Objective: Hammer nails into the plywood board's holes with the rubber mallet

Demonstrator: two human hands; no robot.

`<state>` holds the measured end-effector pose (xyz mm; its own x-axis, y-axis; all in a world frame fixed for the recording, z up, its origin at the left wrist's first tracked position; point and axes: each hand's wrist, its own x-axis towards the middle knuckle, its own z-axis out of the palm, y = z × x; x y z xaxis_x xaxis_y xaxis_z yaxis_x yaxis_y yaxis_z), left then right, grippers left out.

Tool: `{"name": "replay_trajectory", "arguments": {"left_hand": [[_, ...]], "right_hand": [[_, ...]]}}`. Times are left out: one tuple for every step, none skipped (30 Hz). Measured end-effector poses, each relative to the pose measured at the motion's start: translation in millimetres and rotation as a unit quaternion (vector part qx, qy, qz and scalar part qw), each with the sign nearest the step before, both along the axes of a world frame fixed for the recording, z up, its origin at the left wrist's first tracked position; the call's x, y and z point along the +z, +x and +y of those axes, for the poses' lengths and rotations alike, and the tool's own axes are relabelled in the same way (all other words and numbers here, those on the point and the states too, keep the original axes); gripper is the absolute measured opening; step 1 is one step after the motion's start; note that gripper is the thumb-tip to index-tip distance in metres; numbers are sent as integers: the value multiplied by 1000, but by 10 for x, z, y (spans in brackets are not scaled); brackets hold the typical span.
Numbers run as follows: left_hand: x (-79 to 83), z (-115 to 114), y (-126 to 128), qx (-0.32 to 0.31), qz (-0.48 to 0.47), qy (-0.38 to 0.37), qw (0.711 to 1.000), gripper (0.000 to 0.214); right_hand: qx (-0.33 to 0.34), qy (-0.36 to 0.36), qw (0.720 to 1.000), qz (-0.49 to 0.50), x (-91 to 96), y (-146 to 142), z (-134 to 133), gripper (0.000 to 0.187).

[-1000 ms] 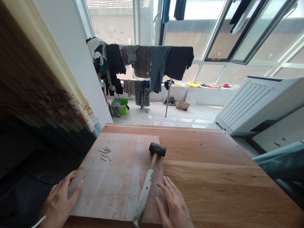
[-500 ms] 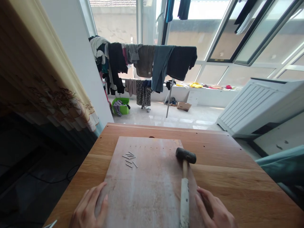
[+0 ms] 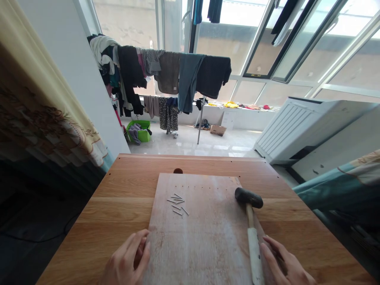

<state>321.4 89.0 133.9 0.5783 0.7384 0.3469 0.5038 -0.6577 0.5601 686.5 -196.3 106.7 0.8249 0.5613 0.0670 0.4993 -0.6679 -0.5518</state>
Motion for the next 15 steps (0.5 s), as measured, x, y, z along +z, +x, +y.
{"name": "replay_trajectory", "arguments": {"left_hand": [[29, 5, 10, 2, -3, 6, 1000, 19], [51, 3, 21, 6, -4, 12, 1000, 19], [65, -5, 31, 9, -2, 15, 1000, 19], [73, -14, 39, 10, 3, 17, 1000, 18], [77, -22, 44, 7, 9, 20, 1000, 17], [80, -25, 49, 0, 17, 24, 1000, 16], [86, -21, 57, -8, 27, 32, 999, 16], [98, -9, 71, -15, 38, 46, 998, 16], [119, 12, 95, -15, 49, 68, 996, 16], [150, 41, 133, -11, 60, 94, 994, 17], [191, 76, 187, -6, 72, 119, 990, 18], [241, 114, 256, -4, 82, 140, 987, 18], [297, 153, 342, -10, 92, 154, 984, 19], [355, 192, 439, -30, 101, 160, 981, 19], [412, 228, 546, -65, 111, 161, 979, 19]], "right_hand": [[-9, -2, 1000, -1, 4, -9, 26, 45], [-20, 0, 1000, -3, 20, -20, 57, 46], [-28, 5, 1000, -7, 44, -32, 91, 47], [-38, 10, 999, -11, 73, -46, 125, 48], [-49, 14, 999, -15, 101, -59, 157, 49], [-56, 15, 998, -12, 126, -72, 186, 51], [-58, 14, 998, -4, 146, -83, 214, 53], [-59, 11, 998, 8, 160, -94, 239, 55], [-60, 7, 998, 20, 168, -106, 265, 58], [-59, 6, 998, 25, 172, -119, 292, 62], [-54, 8, 998, 19, 174, -136, 321, 67], [-46, 10, 999, 1, 176, -156, 353, 70], [-38, 11, 999, -25, 180, -179, 389, 72], [-33, 9, 998, -54, 187, -204, 428, 72], [-34, 4, 996, -79, 197, -226, 468, 70]]}}
